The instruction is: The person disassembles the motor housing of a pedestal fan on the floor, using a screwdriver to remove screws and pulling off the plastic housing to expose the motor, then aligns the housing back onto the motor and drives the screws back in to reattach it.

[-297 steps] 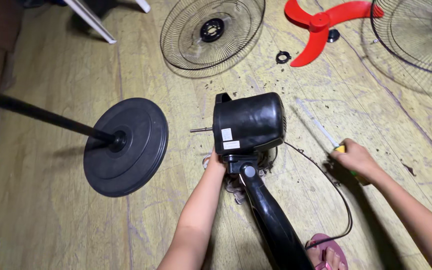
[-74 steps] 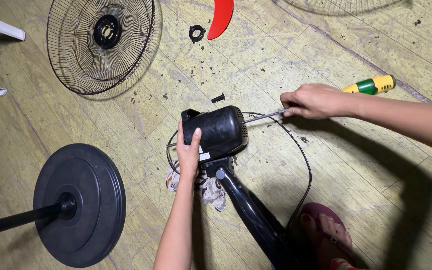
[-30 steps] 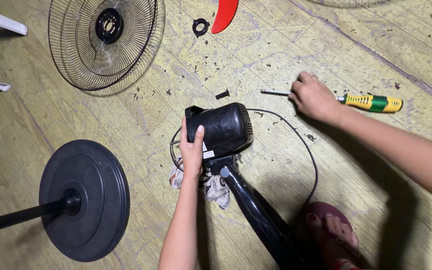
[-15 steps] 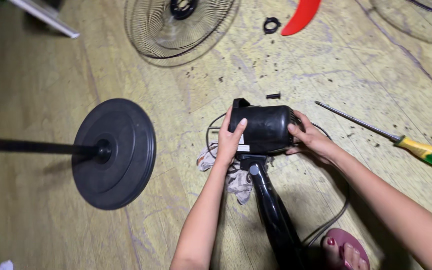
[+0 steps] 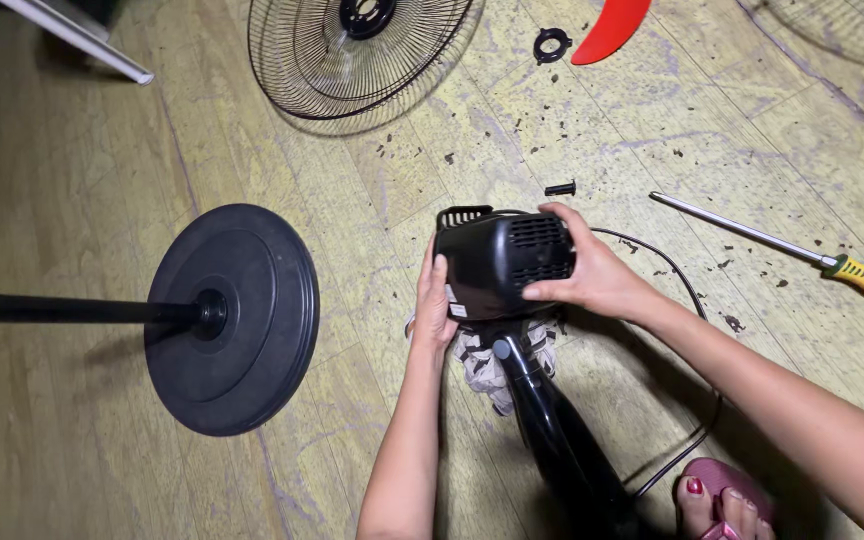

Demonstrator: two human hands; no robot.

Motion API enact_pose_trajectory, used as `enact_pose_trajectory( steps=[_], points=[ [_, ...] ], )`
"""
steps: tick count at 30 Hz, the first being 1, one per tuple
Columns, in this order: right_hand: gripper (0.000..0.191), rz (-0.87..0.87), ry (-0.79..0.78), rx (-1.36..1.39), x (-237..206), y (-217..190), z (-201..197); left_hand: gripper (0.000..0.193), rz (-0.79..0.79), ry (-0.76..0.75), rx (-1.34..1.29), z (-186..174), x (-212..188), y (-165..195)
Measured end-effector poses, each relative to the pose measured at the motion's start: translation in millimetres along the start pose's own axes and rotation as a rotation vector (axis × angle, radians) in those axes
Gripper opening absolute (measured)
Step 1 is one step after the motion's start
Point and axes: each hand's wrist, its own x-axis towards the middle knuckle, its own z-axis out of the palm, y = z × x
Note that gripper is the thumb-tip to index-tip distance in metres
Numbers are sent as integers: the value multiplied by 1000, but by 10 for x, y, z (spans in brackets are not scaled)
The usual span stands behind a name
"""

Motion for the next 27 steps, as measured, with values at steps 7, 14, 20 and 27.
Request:
enact_pose_trajectory(
  steps=[7,14,20,27],
  points=[
    [122,-97,70,-161,15,-495,319,62,-11,17,-172,-262,-90,19],
    [120,-160,94,-214,31,-608,402,64,-46,14,-187,-488,-48,-84],
    [118,-164,90,-194,9,-600,405,65,-67,36,-186,-450,-48,-65],
    [119,-148,85,-213,-77,-622,423,67,-44,19,-191,-411,-70,-85]
  ],
)
